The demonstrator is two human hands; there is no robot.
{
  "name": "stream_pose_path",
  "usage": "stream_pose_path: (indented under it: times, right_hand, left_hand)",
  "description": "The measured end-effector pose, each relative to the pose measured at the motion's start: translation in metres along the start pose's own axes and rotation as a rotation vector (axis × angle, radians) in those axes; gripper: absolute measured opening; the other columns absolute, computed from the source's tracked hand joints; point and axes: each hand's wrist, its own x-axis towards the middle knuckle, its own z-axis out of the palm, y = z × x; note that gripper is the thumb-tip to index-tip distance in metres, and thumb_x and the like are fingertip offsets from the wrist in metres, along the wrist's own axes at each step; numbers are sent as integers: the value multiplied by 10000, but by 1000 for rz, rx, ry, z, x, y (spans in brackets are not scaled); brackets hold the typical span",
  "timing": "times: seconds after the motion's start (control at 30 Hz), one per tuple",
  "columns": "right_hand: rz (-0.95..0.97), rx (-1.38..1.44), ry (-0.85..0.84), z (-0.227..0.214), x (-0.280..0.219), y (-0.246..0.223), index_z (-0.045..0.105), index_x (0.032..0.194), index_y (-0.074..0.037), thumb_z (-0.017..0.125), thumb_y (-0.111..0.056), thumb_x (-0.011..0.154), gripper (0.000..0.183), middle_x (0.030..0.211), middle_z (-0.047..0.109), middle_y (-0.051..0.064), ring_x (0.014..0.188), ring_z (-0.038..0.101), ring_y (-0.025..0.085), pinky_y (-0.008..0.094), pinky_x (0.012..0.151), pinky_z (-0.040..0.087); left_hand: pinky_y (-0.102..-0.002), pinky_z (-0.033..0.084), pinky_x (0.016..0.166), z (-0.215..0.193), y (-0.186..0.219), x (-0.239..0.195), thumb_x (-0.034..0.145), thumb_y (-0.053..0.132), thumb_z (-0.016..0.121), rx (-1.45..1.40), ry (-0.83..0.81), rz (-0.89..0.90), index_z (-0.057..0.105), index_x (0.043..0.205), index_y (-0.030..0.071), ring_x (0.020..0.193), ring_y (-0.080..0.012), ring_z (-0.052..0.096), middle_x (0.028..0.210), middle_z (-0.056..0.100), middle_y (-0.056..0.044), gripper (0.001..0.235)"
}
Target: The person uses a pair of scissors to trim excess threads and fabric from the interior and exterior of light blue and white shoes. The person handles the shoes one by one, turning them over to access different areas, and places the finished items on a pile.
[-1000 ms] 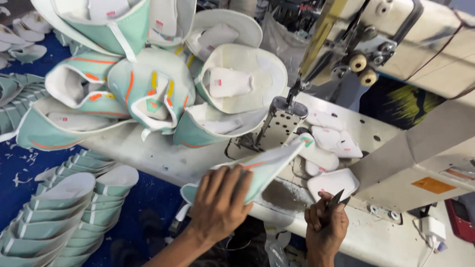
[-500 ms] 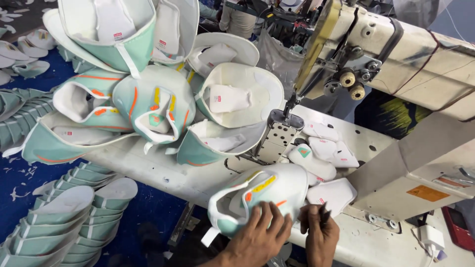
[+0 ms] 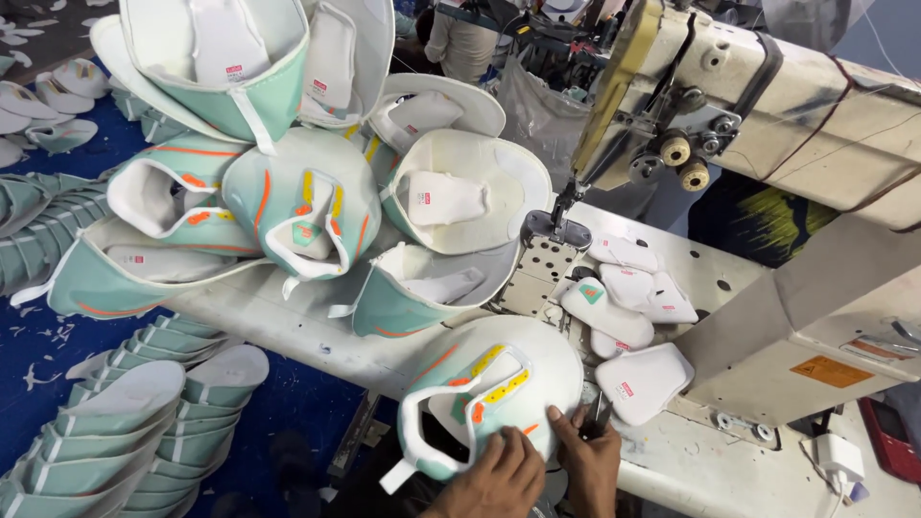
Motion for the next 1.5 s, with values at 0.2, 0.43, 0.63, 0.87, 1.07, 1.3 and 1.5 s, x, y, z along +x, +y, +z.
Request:
stream_pose_path:
  times: [0.2, 0.43, 0.63, 0.87, 1.07, 1.3, 1.5]
  right_hand:
    - [28, -37, -23, 8, -5, -17, 558, 769, -84, 870, -120, 767, 314, 554, 529, 11, 421, 401, 105, 291, 383, 286]
    - [-5, -207, -28, 3, 4, -22, 613, 755, -65, 878, -140, 734, 276, 543, 598, 53, 393, 450, 134, 298, 367, 328]
    - [-85, -322, -100, -3, 14, -10, 579, 758, -34, 918, -208, 723, 383, 615, 566, 14, 518, 446, 111, 303, 443, 335]
    - [-295, -880, -83, 8, -1, -42, 729, 878, 0, 890, -317, 762, 374, 718, 692, 109, 642, 661, 252, 390, 643, 521]
    - [-434, -847, -13, 18, -14, -71, 745, 982, 0, 852, -315, 781, 389, 967, 710, 144, 783, 702, 286, 408, 718, 553]
    - [-373, -546, -281, 24, 9, -49, 718, 1236, -61, 721, -345, 917, 427, 1037, 673, 112, 891, 719, 219, 340, 765, 560]
    - [-451, -725, -211, 38, 0, -59, 790, 1044, -45, 832, -320, 804, 367, 906, 714, 124, 759, 723, 238, 365, 663, 562]
  left_hand:
    - [-572, 442, 984, -72, -69, 19, 870, 259, 680, -556, -15, -335, 679, 1209, -22, 1148, -427, 601, 1209, 633, -252, 441]
    - [-542, 396, 1009, -25, -133, 24, 780, 509, 840, -656, -185, -896, 617, 1250, -74, 1154, -394, 526, 1209, 595, -218, 781]
    - [-559, 362, 1013, -1, -134, 46, 645, 561, 886, -649, -377, -978, 638, 1255, 21, 1258, -364, 469, 1292, 530, -147, 851]
    - [-549, 354, 1043, 31, -130, 30, 623, 568, 883, -799, -444, -989, 623, 1342, 117, 1253, -314, 494, 1305, 523, -96, 888]
    - [-558, 349, 1057, 44, -137, 35, 571, 530, 909, -876, -494, -992, 619, 1350, 178, 1294, -319, 473, 1347, 498, -84, 903]
    - [-522, 368, 1075, 58, -137, 40, 517, 368, 930, -998, -418, -944, 715, 1214, 253, 1266, -283, 527, 1305, 558, -52, 739]
    - [-520, 358, 1055, 53, -135, 37, 517, 291, 938, -1053, -333, -951, 741, 1075, 247, 1246, -270, 543, 1260, 589, -37, 593]
